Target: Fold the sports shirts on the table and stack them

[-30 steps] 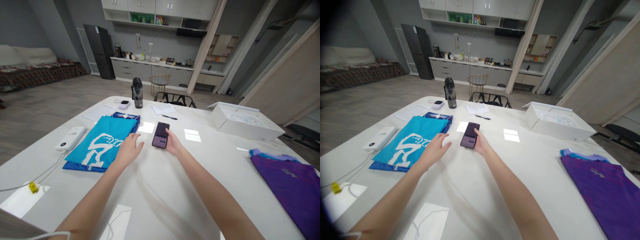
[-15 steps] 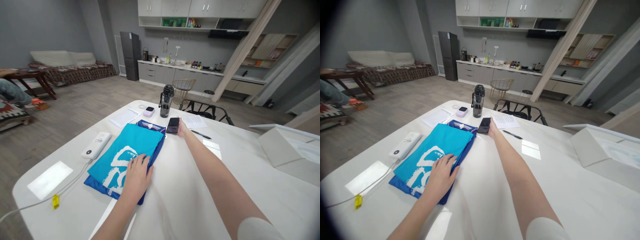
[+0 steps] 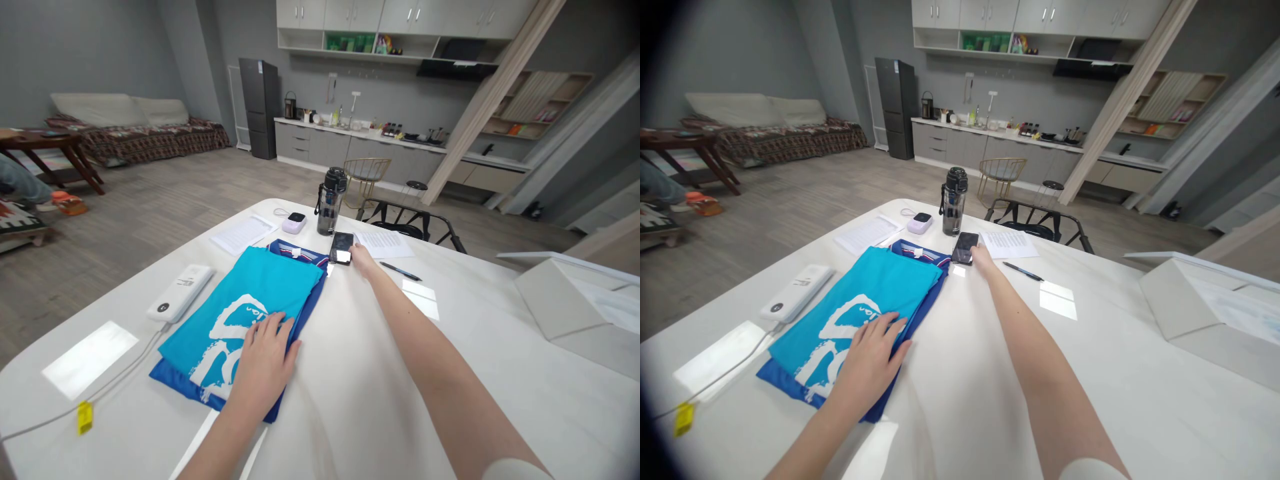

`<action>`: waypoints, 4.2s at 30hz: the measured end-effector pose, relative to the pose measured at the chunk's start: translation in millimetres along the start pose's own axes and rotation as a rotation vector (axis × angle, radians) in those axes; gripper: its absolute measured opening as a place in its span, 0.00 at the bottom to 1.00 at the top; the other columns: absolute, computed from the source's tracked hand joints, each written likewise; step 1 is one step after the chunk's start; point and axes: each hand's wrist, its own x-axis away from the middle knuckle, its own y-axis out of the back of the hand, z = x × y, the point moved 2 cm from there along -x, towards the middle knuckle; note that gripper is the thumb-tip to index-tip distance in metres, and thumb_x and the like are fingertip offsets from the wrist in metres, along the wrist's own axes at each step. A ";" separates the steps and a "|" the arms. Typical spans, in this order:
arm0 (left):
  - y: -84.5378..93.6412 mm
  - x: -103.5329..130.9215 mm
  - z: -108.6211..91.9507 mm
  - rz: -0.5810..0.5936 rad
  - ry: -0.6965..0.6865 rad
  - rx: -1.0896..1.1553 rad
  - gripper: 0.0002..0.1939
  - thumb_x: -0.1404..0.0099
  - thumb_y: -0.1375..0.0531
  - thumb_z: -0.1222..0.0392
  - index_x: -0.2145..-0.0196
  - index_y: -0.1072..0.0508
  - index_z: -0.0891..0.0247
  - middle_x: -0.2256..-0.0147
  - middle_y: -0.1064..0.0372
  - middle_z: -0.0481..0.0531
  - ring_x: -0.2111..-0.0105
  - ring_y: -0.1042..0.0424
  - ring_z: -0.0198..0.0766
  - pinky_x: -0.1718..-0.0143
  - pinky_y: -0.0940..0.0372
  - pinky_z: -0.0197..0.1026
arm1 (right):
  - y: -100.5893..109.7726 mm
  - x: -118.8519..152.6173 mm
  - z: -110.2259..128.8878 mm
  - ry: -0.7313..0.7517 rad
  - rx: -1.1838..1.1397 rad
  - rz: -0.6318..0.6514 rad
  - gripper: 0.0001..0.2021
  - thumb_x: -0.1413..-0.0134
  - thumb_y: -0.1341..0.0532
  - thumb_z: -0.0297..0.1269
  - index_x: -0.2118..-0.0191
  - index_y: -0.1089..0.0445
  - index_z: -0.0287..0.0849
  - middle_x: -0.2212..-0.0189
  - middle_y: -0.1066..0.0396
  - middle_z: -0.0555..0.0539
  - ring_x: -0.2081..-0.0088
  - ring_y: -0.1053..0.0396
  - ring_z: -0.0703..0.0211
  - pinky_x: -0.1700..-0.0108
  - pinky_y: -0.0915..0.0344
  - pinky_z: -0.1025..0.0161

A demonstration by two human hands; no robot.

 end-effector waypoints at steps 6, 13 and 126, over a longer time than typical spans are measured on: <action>-3.9 1.2 3.3 0.013 -0.018 -0.023 0.17 0.28 0.45 0.56 0.44 0.28 0.60 0.43 0.31 0.59 0.42 0.33 0.52 0.41 0.39 0.57 | 14.1 34.8 -9.4 0.186 0.357 -0.022 0.26 0.41 0.46 0.32 0.36 0.37 0.40 0.46 0.27 0.40 0.44 0.31 0.49 0.38 0.39 0.53; -5.6 0.8 2.5 0.009 -0.004 -0.036 0.18 0.28 0.46 0.57 0.43 0.28 0.60 0.43 0.31 0.58 0.42 0.32 0.52 0.41 0.39 0.59 | 9.8 81.5 -7.1 0.397 0.793 0.007 0.27 0.34 0.44 0.47 0.33 0.42 0.44 0.44 0.31 0.39 0.42 0.35 0.47 0.41 0.39 0.53; -143.5 -222.5 -70.2 -0.065 0.275 0.078 0.38 0.36 0.36 0.46 0.37 0.39 0.73 0.49 0.30 0.66 0.47 0.33 0.55 0.40 0.46 0.55 | 18.4 -48.8 37.4 0.128 -0.607 0.016 0.17 0.61 0.33 0.36 0.60 0.24 0.42 0.67 0.25 0.50 0.64 0.30 0.59 0.59 0.34 0.62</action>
